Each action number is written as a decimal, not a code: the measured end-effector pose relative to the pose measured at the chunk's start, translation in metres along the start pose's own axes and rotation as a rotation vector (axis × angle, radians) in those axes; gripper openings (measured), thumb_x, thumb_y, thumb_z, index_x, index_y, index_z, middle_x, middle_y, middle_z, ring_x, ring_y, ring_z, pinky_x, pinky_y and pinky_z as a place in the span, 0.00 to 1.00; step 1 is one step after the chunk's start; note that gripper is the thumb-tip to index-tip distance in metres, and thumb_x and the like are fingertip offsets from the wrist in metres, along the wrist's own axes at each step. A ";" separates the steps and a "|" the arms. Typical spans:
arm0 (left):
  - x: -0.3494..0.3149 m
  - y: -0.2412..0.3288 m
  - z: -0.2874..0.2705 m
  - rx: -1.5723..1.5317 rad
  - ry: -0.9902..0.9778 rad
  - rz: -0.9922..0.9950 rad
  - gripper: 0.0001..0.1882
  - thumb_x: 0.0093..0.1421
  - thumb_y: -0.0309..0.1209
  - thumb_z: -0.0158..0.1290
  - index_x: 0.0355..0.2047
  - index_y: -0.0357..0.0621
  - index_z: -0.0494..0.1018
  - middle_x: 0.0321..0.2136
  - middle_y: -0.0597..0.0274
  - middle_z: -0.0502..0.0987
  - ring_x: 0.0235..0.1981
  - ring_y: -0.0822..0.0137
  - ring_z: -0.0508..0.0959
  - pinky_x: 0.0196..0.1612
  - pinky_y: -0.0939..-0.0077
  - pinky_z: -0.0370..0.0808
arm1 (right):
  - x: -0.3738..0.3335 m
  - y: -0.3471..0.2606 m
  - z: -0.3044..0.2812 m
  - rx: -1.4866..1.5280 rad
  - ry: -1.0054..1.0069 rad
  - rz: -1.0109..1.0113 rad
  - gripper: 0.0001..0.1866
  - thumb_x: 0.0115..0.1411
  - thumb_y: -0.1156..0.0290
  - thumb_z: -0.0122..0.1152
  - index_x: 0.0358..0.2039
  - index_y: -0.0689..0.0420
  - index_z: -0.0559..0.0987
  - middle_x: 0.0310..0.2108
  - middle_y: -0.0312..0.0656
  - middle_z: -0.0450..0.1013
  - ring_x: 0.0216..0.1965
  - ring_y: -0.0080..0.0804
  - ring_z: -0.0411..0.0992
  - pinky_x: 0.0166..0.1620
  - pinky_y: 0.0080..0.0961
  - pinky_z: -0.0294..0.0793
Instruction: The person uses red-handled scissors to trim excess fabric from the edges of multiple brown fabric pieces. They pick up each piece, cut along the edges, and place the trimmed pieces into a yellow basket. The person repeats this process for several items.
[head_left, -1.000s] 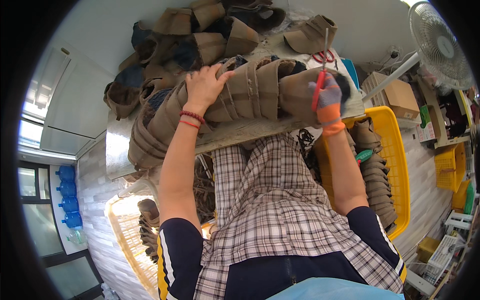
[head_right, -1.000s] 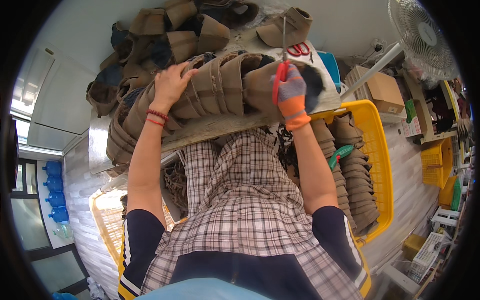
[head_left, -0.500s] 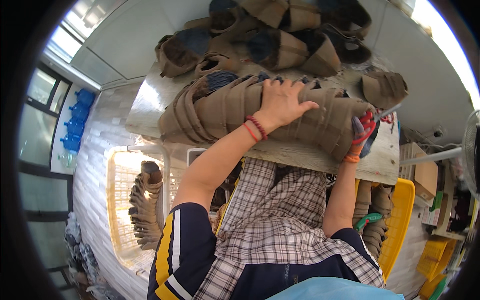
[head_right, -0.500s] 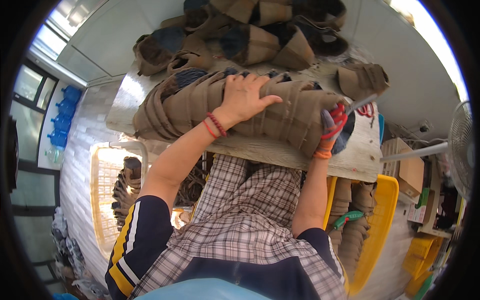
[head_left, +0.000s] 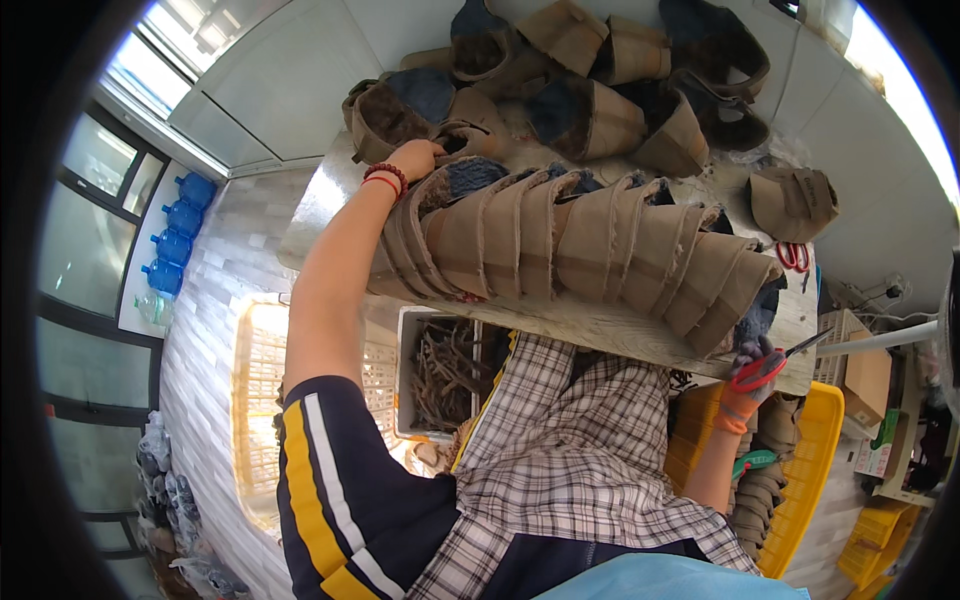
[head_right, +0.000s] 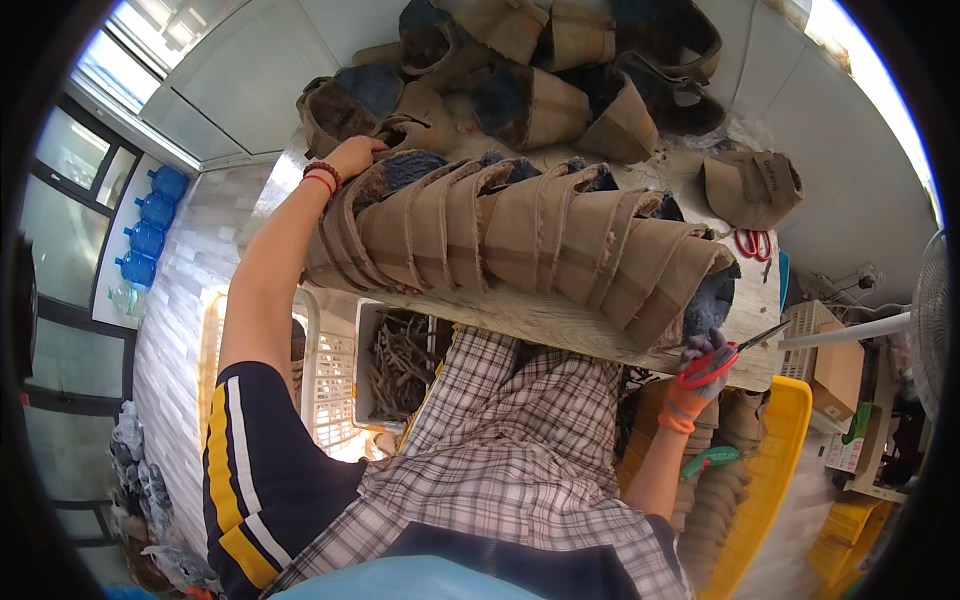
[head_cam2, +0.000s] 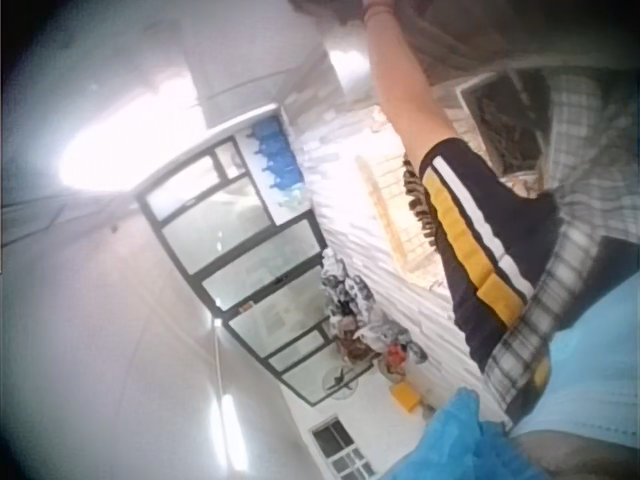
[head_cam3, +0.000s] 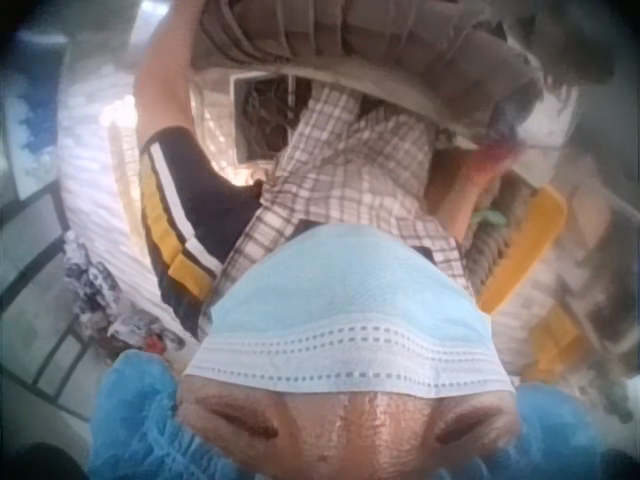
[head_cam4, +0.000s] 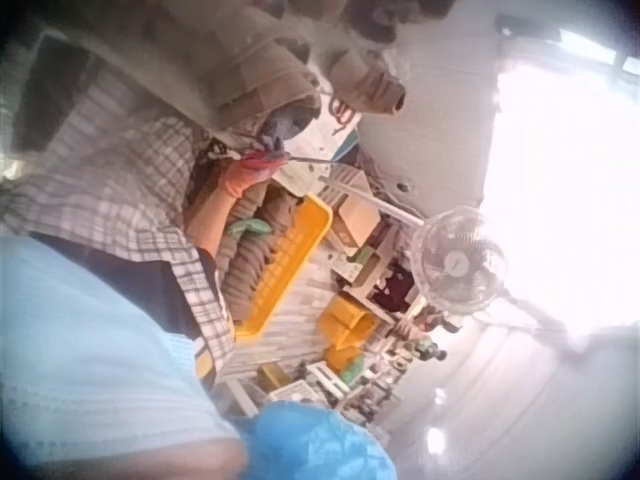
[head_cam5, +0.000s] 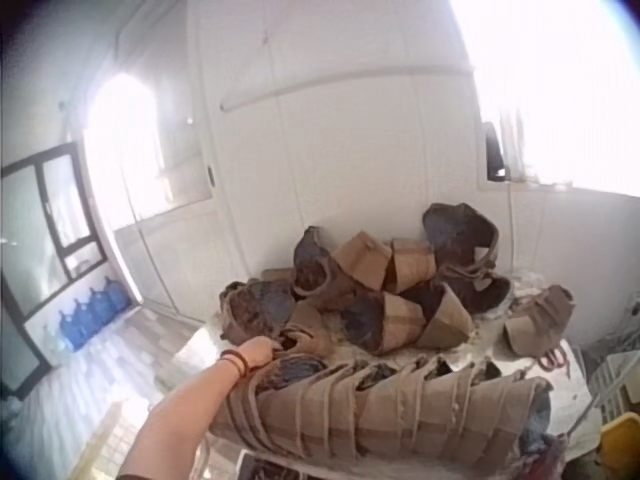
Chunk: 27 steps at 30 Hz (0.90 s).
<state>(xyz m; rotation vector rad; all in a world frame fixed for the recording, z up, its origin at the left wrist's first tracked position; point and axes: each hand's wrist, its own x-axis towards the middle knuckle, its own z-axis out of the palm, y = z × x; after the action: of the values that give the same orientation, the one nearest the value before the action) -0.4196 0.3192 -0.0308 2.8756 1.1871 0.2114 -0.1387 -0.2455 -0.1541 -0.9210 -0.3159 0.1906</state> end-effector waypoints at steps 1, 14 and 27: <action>0.004 -0.006 0.003 -0.075 -0.040 0.059 0.13 0.52 0.29 0.52 0.39 0.43 0.77 0.39 0.45 0.76 0.45 0.50 0.74 0.46 0.60 0.71 | -0.008 -0.002 0.001 -0.093 0.063 -0.006 0.30 0.63 0.49 0.48 0.50 0.67 0.66 0.28 0.41 0.70 0.22 0.20 0.65 0.22 0.13 0.64; -0.151 -0.033 -0.110 -1.860 0.322 0.253 0.17 0.64 0.32 0.45 0.51 0.37 0.65 0.50 0.56 0.71 0.50 0.61 0.72 0.53 0.62 0.69 | -0.070 -0.065 -0.003 -0.332 -0.205 -0.034 0.23 0.64 0.58 0.49 0.50 0.65 0.67 0.27 0.34 0.65 0.22 0.15 0.60 0.23 0.09 0.58; -0.365 0.111 0.044 -2.728 -0.260 0.162 0.18 0.65 0.30 0.39 0.53 0.33 0.64 0.49 0.52 0.72 0.51 0.58 0.73 0.56 0.61 0.69 | -0.137 -0.110 0.190 -1.440 -1.026 -0.642 0.18 0.43 0.70 0.67 0.36 0.55 0.72 0.27 0.42 0.70 0.28 0.36 0.71 0.30 0.31 0.70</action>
<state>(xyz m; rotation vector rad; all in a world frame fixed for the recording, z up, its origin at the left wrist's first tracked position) -0.5915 -0.0153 -0.1085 0.4062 -0.0929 0.6128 -0.3302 -0.2089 0.0163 -2.0156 -1.8279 -0.2443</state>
